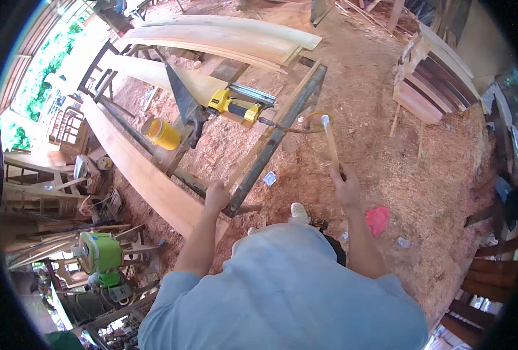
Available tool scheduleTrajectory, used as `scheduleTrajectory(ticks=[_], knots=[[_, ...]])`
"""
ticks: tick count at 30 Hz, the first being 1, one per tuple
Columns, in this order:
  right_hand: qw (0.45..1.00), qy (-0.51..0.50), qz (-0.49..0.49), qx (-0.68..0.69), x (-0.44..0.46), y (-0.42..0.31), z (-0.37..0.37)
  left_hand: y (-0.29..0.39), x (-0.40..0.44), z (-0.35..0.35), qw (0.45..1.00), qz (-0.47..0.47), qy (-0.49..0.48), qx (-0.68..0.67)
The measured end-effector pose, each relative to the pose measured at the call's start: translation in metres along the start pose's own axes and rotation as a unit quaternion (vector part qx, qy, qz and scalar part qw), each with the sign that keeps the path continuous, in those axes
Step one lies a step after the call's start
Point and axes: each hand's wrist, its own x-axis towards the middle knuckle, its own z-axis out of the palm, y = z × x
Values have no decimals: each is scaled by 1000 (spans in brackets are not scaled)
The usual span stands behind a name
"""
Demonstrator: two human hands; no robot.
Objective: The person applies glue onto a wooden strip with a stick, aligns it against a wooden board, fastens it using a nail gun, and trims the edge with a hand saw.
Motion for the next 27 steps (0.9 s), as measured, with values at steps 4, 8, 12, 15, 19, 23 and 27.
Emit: scheduleTrajectory(ticks=[4, 8, 12, 15, 19, 23, 27], knots=[[994, -94, 28, 39, 8, -12, 5, 24, 18, 12, 992, 1, -51, -118], [972, -207, 64, 84, 10, 18, 8, 27, 23, 33, 990, -29, -62, -123], [972, -228, 44, 42, 11, 28, 8, 32, 9, 35, 967, -76, -146, -193], [967, -251, 38, 22, 10, 52, 9, 27, -9, 57, 958, -60, -177, -220], [967, -253, 2, -17, 10, 38, 13, -20, -34, 153, 976, 43, -187, -105], [969, -246, 0, 23, -9, 30, 31, 24, -93, 103, 905, -126, -152, -377], [964, -241, 44, 101, -39, -8, 46, 12, -124, 88, 910, -64, -162, -377]])
